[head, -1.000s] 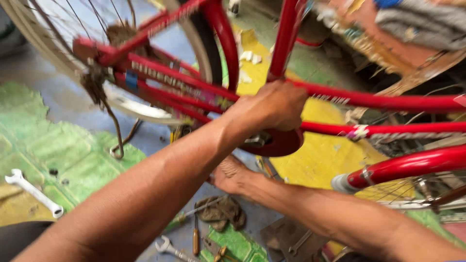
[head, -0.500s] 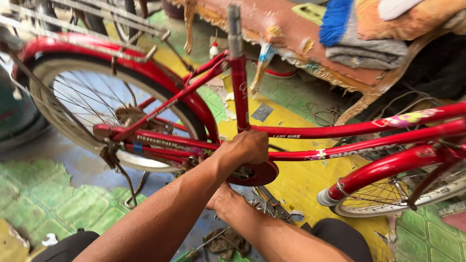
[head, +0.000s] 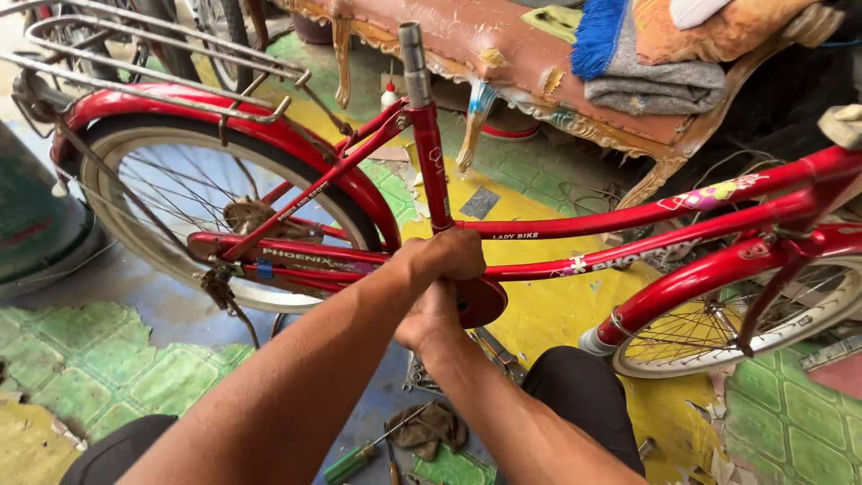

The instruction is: The person adjusts the crankset of a red bicycle using a wrench and a screwdriver. They tighten bolts, rotate the crank arm, and inspect the rear wheel area.

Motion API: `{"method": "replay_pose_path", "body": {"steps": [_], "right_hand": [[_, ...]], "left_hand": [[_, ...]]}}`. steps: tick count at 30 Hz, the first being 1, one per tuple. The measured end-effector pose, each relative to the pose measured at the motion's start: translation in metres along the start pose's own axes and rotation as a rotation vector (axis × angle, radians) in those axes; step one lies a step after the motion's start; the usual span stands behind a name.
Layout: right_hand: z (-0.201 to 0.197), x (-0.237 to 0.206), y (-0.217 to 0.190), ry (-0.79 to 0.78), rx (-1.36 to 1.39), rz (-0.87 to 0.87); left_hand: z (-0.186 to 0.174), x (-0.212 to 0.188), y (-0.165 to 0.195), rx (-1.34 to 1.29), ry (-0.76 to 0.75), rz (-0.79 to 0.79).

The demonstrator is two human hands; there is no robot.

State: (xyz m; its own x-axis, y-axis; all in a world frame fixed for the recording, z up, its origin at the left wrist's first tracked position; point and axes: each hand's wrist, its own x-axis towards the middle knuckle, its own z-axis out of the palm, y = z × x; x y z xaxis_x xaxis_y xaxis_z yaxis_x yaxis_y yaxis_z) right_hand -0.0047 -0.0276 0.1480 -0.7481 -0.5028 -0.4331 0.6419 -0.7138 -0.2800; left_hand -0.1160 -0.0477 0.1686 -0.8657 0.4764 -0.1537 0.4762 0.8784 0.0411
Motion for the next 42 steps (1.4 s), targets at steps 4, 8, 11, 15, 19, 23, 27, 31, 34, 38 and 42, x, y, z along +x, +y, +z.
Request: {"method": "replay_pose_path", "body": {"steps": [4, 8, 11, 15, 19, 23, 27, 31, 34, 38, 42], "right_hand": [[-0.009, -0.011, -0.020, 0.021, 0.004, 0.008], [-0.014, -0.007, -0.034, -0.013, 0.072, 0.048], [-0.022, -0.014, -0.056, -0.050, 0.266, 0.128], [-0.035, -0.035, -0.086, 0.049, 0.140, 0.120], [-0.041, -0.062, -0.101, 0.239, -0.095, -0.032], [-0.034, -0.090, -0.102, 0.320, -0.818, -0.802], [-0.016, -0.094, -0.096, 0.079, -1.529, -1.222], [-0.016, -0.088, -0.098, 0.107, -1.728, -1.434], [-0.035, -0.092, -0.098, 0.212, -1.631, -1.522], [-0.064, -0.095, -0.103, 0.532, -1.491, -1.263], [-0.095, -0.088, -0.098, 0.558, -1.193, -1.167]], "left_hand": [[-0.033, -0.023, 0.005, -0.379, -0.051, -0.241], [-0.067, -0.030, 0.016, -0.477, -0.042, -0.202], [-0.085, -0.040, 0.018, -0.452, 0.153, -0.105], [-0.111, -0.072, 0.007, -0.229, 0.679, 0.069], [-0.156, -0.081, -0.016, 0.025, 0.983, 0.154], [-0.180, -0.079, -0.058, 0.284, 1.350, 0.183], [-0.196, -0.055, -0.086, -0.078, 1.257, -0.077], [-0.188, -0.052, -0.097, -0.174, 1.142, -0.138], [-0.185, -0.051, -0.097, -0.009, 1.293, -0.117], [-0.183, -0.040, -0.098, 0.001, 1.372, -0.120], [-0.182, -0.016, -0.092, -0.137, 1.490, -0.095]]}}
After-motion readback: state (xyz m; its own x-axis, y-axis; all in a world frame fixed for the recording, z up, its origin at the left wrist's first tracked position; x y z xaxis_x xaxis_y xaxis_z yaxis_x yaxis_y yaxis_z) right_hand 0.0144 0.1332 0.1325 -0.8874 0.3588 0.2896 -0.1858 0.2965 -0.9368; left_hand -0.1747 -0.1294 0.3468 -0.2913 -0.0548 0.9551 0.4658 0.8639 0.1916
